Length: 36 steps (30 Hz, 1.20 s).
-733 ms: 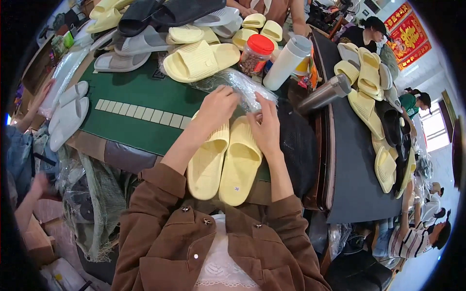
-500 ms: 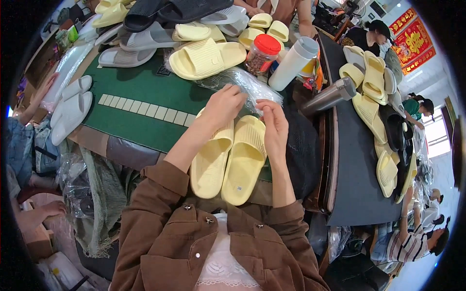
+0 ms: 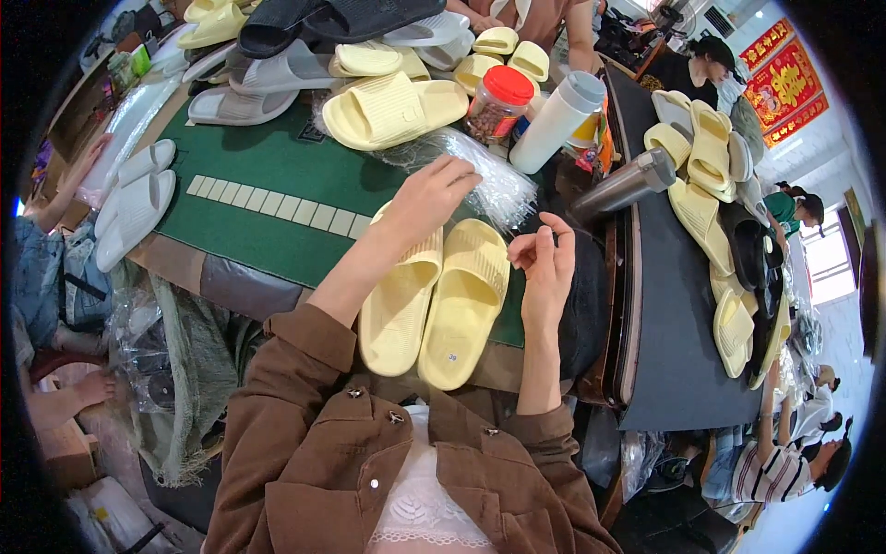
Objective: Inspecting and trimming loose threads from finished sandals and slippers.
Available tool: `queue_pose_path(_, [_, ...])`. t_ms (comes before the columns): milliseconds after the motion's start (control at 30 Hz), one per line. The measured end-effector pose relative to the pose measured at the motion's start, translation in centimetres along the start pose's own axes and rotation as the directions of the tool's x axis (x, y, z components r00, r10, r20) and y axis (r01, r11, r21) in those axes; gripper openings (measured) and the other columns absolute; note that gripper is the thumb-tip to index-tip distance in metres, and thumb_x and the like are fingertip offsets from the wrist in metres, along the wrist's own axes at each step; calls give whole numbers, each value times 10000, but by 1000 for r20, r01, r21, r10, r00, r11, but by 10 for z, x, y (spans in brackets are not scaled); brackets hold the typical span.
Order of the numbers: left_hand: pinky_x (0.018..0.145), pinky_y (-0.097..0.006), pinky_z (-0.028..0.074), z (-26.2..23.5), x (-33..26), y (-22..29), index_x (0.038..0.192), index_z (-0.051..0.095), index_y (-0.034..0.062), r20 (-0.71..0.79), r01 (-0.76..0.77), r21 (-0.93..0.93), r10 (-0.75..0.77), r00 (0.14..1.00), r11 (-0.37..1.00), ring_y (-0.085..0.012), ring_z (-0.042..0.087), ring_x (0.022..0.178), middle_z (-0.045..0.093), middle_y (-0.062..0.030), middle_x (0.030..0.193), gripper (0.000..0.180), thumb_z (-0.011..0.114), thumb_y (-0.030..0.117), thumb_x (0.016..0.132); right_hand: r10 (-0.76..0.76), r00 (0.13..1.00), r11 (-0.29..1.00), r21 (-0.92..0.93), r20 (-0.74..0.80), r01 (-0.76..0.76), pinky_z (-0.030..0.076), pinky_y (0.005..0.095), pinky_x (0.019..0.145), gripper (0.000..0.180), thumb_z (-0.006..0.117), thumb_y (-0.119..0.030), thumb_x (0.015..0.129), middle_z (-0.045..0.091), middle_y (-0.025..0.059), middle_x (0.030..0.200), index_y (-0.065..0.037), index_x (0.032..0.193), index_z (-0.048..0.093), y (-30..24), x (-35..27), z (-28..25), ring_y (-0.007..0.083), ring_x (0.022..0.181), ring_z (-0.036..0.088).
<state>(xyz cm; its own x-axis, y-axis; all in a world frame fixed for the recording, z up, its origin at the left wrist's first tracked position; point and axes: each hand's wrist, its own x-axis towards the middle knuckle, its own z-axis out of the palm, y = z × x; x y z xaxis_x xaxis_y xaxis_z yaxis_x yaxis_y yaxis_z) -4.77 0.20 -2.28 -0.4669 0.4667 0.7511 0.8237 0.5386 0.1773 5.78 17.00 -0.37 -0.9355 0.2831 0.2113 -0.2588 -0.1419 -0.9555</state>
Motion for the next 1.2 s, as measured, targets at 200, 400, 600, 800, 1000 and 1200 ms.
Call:
queue_pose_path(200, [882, -353, 454, -25, 6, 17, 1021, 651, 71, 60, -153, 239, 143, 988, 959, -217, 539, 1017, 536, -31, 1121, 290, 557, 91, 748, 37, 999, 999, -33, 39, -35, 378, 203, 555, 246, 362, -228, 1023, 553, 19, 665, -29, 1069, 498, -9, -11, -9, 65, 591, 492])
queue_pose_path(400, [815, -338, 483, -54, -12, 51, 1122, 634, 73, 101, -129, 151, 115, 988, 980, -210, 555, 906, 538, -50, 1051, 408, 563, 90, 720, -27, 993, 970, -238, 119, 55, 361, 190, 652, 225, 460, -93, 970, 523, -3, 820, 7, 1029, 653, -17, -28, -15, 56, 748, 457])
queue_pose_path(600, [780, -320, 485, -82, -45, 78, 1145, 608, -1, 91, -154, -30, 156, 984, 988, -211, 575, 856, 584, -70, 968, 462, 577, 94, 695, 117, 977, 989, -110, 181, -98, 418, 211, 718, 212, 517, -14, 919, 545, 8, 793, 20, 1123, 565, -33, -53, -11, 80, 772, 532])
queue_pose_path(800, [758, -297, 479, -104, -87, 101, 1134, 608, 0, 224, -241, -28, 241, 944, 970, -180, 569, 867, 585, -59, 972, 434, 565, 115, 718, 196, 867, 888, -459, 458, 41, 445, 250, 617, 206, 603, -3, 833, 586, 42, 661, -16, 1017, 513, -51, -64, -19, 95, 649, 589])
queue_pose_path(1000, [731, -290, 483, -115, -113, 117, 1124, 611, -12, 332, -252, -60, 257, 908, 966, -175, 568, 855, 584, -59, 980, 433, 574, 129, 716, 400, 657, 757, -634, 639, 156, 451, 292, 565, 163, 608, -60, 840, 589, 72, 678, -33, 972, 517, -62, -66, -27, 172, 614, 603])
queue_pose_path(1200, [726, -291, 479, -118, -122, 127, 1117, 615, -22, 331, -220, -13, 212, 919, 975, -180, 566, 833, 579, -60, 964, 436, 575, 112, 704, 377, 597, 657, -659, 708, 366, 462, 339, 586, 161, 608, -96, 825, 594, 86, 726, -66, 966, 537, -67, -67, -37, 245, 665, 603])
